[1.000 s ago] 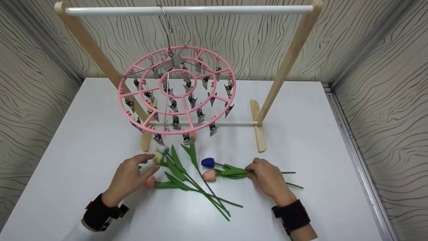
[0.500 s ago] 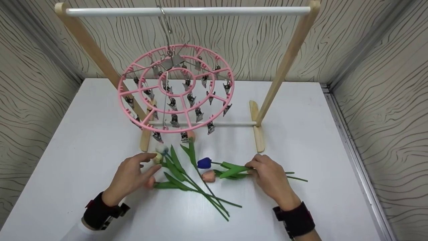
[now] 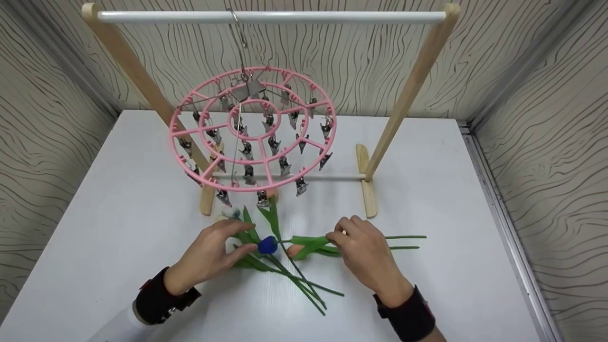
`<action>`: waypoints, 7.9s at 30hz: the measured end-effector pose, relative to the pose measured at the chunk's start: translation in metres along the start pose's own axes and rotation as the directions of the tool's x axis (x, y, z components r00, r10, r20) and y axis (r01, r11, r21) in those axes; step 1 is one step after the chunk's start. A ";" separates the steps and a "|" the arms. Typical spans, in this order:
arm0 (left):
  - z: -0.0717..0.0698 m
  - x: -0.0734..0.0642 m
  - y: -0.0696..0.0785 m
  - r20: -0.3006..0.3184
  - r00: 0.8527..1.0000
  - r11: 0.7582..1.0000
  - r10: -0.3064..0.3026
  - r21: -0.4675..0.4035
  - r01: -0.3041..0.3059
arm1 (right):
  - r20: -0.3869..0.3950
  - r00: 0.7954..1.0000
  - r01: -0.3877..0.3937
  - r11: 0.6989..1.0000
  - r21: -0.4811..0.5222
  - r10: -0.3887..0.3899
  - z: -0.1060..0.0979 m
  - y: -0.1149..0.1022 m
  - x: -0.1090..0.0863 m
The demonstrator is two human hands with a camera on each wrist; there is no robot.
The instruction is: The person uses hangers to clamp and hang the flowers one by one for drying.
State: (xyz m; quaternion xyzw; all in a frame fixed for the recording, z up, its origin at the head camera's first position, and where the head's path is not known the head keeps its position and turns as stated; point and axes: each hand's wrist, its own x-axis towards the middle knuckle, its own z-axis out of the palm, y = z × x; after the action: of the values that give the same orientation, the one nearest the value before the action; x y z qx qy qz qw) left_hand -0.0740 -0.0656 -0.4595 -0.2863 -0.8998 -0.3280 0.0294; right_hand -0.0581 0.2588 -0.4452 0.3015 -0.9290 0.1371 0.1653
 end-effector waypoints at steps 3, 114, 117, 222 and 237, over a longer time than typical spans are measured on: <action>0.003 0.004 0.007 0.035 0.999 1.000 0.016 -0.010 -0.015 | -0.009 0.999 0.033 0.999 -0.016 -0.033 -0.001 -0.008 0.005; -0.121 0.014 -0.054 -0.423 0.894 0.985 -0.147 -0.146 0.093 | -0.306 0.883 0.178 0.348 0.920 0.357 -0.024 -0.055 0.050; -0.121 0.022 -0.055 -0.395 0.909 0.979 -0.131 -0.193 0.057 | -0.304 0.882 0.174 0.351 0.920 0.361 -0.025 -0.055 0.051; -0.097 0.049 0.015 -0.056 0.998 0.847 0.039 -0.529 -0.063 | -0.309 0.898 0.197 0.341 0.919 0.314 -0.013 -0.066 0.061; -0.104 0.052 0.034 -0.083 0.996 0.867 0.008 -0.497 -0.049 | -0.348 0.909 0.246 0.377 0.893 0.232 -0.020 -0.083 0.094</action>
State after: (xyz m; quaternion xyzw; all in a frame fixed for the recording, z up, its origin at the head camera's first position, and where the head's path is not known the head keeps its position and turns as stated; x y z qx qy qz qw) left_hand -0.1129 -0.0819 -0.3462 -0.2845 -0.7786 -0.5593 -0.0054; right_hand -0.0751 0.1529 -0.3773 0.3088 -0.6317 0.6920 0.1635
